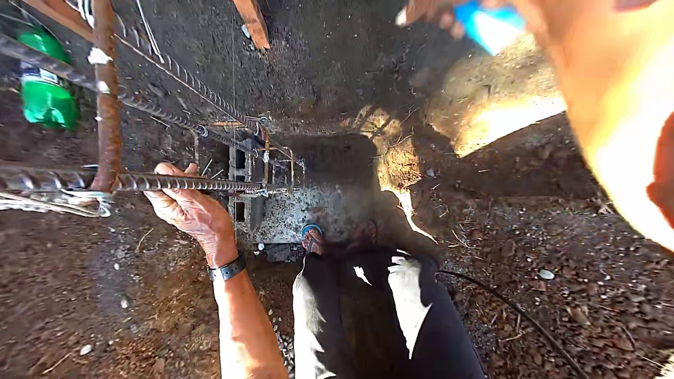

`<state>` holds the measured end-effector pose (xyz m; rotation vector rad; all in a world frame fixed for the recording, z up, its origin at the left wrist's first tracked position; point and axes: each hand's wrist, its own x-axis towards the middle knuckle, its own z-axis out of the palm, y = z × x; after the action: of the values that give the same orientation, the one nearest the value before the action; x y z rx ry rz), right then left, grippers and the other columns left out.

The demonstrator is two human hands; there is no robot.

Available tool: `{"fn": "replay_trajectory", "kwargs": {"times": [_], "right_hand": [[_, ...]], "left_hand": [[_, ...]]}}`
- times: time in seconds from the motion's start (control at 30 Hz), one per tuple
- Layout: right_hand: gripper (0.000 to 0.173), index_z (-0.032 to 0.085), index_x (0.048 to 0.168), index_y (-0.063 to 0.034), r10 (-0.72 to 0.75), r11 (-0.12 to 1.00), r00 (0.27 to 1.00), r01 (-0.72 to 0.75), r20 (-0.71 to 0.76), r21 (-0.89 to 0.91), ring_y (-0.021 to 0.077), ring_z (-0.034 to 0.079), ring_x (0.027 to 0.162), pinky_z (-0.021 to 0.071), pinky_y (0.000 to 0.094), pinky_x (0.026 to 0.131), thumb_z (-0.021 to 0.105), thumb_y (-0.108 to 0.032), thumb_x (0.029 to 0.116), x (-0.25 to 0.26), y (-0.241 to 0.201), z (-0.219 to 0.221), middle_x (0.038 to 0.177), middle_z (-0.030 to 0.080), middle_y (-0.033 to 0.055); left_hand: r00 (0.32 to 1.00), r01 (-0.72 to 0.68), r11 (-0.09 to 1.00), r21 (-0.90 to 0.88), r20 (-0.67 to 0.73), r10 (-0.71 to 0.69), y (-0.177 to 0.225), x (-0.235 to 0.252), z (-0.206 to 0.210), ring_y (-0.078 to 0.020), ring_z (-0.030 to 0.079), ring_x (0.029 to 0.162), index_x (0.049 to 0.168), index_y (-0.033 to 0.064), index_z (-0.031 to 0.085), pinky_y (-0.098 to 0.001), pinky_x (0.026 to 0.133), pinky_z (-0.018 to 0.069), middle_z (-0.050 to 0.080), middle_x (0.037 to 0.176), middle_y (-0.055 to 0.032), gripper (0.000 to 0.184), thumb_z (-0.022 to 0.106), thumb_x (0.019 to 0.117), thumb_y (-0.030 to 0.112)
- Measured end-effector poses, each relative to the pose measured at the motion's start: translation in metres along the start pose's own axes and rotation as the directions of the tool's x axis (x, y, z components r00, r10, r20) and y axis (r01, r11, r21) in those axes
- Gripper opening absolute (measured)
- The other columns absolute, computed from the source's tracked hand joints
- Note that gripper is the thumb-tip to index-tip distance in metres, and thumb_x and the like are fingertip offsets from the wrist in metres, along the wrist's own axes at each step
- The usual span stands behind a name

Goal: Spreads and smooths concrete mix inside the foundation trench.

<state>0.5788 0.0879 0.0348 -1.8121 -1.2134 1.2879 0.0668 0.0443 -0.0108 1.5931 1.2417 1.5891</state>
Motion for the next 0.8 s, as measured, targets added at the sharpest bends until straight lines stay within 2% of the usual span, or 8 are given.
{"fn": "replay_trajectory", "kwargs": {"times": [0.03,0.1,0.23,0.33,0.47,0.57,0.67,0.8], "right_hand": [[0.026,0.065,0.113,-0.0141,0.211,0.967,0.968,-0.227,-0.133,-0.118,0.0068,0.045,0.047,0.0438,0.0243,0.042,0.073,-0.031,0.0947,-0.032,-0.014,0.037,0.070,0.052,-0.0015],[0.046,0.059,0.130,-0.0198,0.369,0.914,0.917,-0.388,-0.151,-0.120,0.0135,0.050,0.049,0.0488,0.0330,0.044,0.076,-0.040,0.0920,-0.064,0.023,0.093,0.077,0.057,0.0037],[0.059,0.047,0.145,-0.0205,0.505,0.852,0.855,-0.516,0.119,0.093,0.0184,0.051,0.053,0.0491,0.0384,0.048,0.072,-0.041,0.0955,-0.096,0.159,0.200,0.080,0.057,0.0086],[0.041,0.057,0.130,-0.0197,0.542,0.754,0.790,-0.608,0.288,0.249,0.0123,0.051,0.049,0.0496,0.0309,0.046,0.070,-0.037,0.0951,-0.086,0.255,0.273,0.072,0.054,0.0018],[0.024,0.059,0.103,-0.0113,0.577,0.625,0.711,-0.701,0.403,0.344,0.0107,0.047,0.044,0.0465,0.0289,0.041,0.063,-0.034,0.0962,-0.046,0.305,0.326,0.063,0.050,-0.0015],[0.035,0.057,0.107,-0.0114,0.634,0.550,0.630,-0.775,0.449,0.310,0.0111,0.044,0.042,0.0463,0.0299,0.040,0.067,-0.043,0.0968,-0.022,0.311,0.342,0.061,0.044,-0.0017],[0.036,0.059,0.111,-0.0127,0.645,0.550,0.580,-0.804,0.498,0.224,0.0110,0.044,0.041,0.0457,0.0294,0.039,0.068,-0.044,0.0962,-0.021,0.319,0.351,0.061,0.045,-0.0009],[0.036,0.060,0.113,-0.0115,0.654,0.623,0.549,-0.781,0.521,0.041,0.0122,0.043,0.041,0.0436,0.0300,0.038,0.070,-0.041,0.0948,-0.027,0.336,0.355,0.062,0.047,0.0010]], "left_hand": [[1.000,0.002,1.000,0.000,0.003,-0.002,-0.002,-0.002,-0.001,-0.0170,0.067,0.099,0.116,0.0132,0.051,-0.0493,0.100,0.0560,0.061,0.101,0.0007,0.024,0.033,0.1135,0.029],[1.000,0.016,1.000,-0.009,0.009,-0.016,-0.006,-0.004,-0.004,-0.0181,0.067,0.098,0.118,0.0148,0.050,-0.0507,0.098,0.0566,0.062,0.100,0.0007,0.023,0.033,0.1135,0.030],[1.000,0.024,0.997,-0.069,0.017,-0.023,-0.005,0.002,0.001,-0.0226,0.067,0.077,0.108,0.0133,0.048,-0.0569,0.090,0.0576,0.060,0.082,-0.0020,0.023,0.033,0.1133,0.029],[1.000,0.024,0.999,-0.026,-0.014,-0.025,0.000,0.005,0.005,-0.0244,0.069,0.079,0.113,0.0069,0.050,-0.0503,0.083,0.0609,0.065,0.086,-0.0053,0.025,0.032,0.1134,0.024],[0.988,0.031,0.989,0.145,-0.155,-0.008,0.014,-0.025,-0.003,-0.0313,0.058,0.126,0.146,-0.0091,0.030,-0.0488,0.110,0.0478,0.056,0.135,-0.0215,0.043,0.043,0.1095,0.011],[0.978,0.066,0.956,0.284,-0.210,-0.005,0.021,-0.077,-0.002,-0.0234,0.060,0.105,0.140,-0.0069,0.034,-0.0427,0.094,0.0536,0.056,0.118,-0.0139,0.041,0.047,0.1081,0.015],[0.982,0.186,0.940,0.285,-0.020,-0.188,0.012,-0.140,0.013,-0.0144,0.064,0.090,0.131,0.0052,0.040,-0.0363,0.080,0.0586,0.059,0.106,-0.0016,0.028,0.049,0.1070,0.015],[0.737,0.514,0.788,0.339,0.296,-0.608,-0.015,-0.199,0.064,-0.0179,0.070,0.085,0.128,-0.0045,0.051,-0.0374,0.078,0.0626,0.067,0.099,-0.0091,0.028,0.056,0.1021,0.007]]}}
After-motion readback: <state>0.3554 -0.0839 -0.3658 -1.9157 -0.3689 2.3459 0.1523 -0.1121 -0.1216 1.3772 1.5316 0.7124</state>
